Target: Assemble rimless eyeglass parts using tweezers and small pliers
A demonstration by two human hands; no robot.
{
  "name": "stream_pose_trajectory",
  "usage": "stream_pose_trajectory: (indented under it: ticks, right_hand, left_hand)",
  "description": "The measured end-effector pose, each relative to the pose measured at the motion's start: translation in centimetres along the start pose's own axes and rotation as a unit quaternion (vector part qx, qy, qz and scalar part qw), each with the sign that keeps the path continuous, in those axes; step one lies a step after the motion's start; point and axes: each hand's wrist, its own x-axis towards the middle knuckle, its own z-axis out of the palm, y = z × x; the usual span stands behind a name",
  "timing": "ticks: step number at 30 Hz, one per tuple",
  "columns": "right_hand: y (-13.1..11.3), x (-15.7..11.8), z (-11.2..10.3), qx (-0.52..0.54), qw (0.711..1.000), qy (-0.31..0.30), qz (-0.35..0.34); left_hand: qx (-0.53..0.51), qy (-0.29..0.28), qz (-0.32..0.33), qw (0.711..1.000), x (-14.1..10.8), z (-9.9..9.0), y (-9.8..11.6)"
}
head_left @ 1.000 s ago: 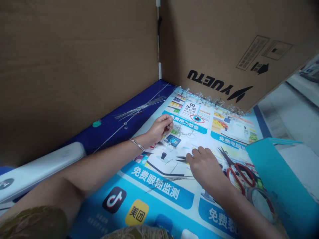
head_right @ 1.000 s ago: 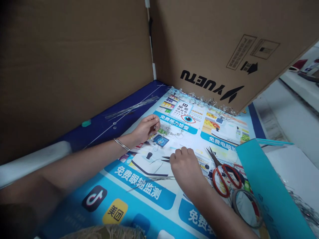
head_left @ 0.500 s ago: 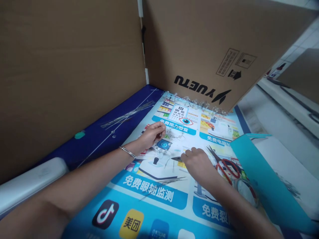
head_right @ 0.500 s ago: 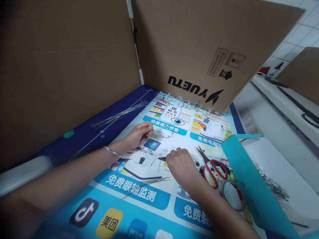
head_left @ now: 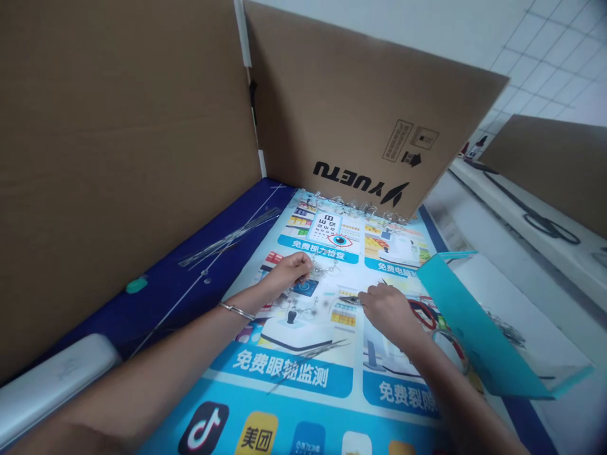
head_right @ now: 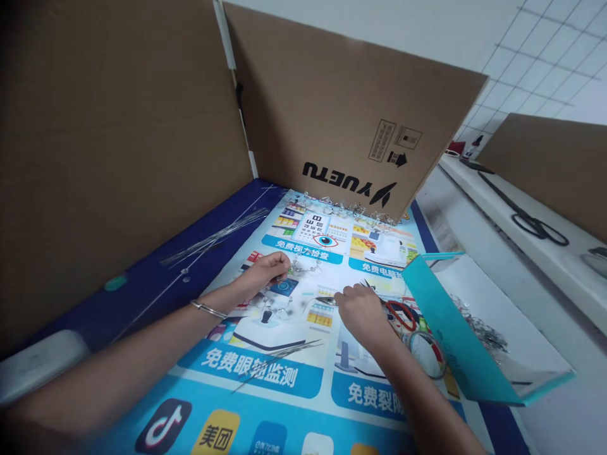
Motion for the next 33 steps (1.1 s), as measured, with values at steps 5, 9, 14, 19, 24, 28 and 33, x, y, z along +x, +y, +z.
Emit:
stream_pose_trajectory:
  ticks: [5, 9, 14, 19, 24, 28, 33]
  right_hand:
    - [0.3, -0.6, 0.6, 0.021, 0.997, 0.064, 0.043]
    - [-0.1, -0.7, 2.0, 0.051, 0.99, 0.119, 0.055]
    - [-0.6, -0.5, 4.3, 0.082, 0.979, 0.175, 0.059]
    - [-0.7, -0.2, 4.7, 0.077, 0.974, 0.206, 0.057]
    - [-1.0, 0.2, 3.7, 0.044, 0.978, 0.199, 0.041]
    - [-1.3, 0.3, 3.5, 0.04, 0.981, 0.188, 0.037]
    - [-1.5, 0.3, 3.7, 0.051, 0.982, 0.175, 0.037]
  left_hand:
    - [0.162, -0.011, 0.077, 0.984, -0.3, 0.6, -0.1]
    - [0.319, -0.039, 0.152, 0.935, -0.6, 1.1, 0.0]
    - [0.413, -0.055, 0.184, 0.89, -0.8, 1.5, 0.3]
    - [0.383, -0.032, 0.19, 0.904, -1.3, 2.3, 1.3]
    - [0.275, -0.09, 0.083, 0.953, -2.2, 3.0, 2.2]
    - [0.192, -0.102, 0.005, 0.976, -2.4, 3.5, 1.7]
    - [0.132, -0.105, -0.037, 0.985, -2.3, 3.8, 0.9]
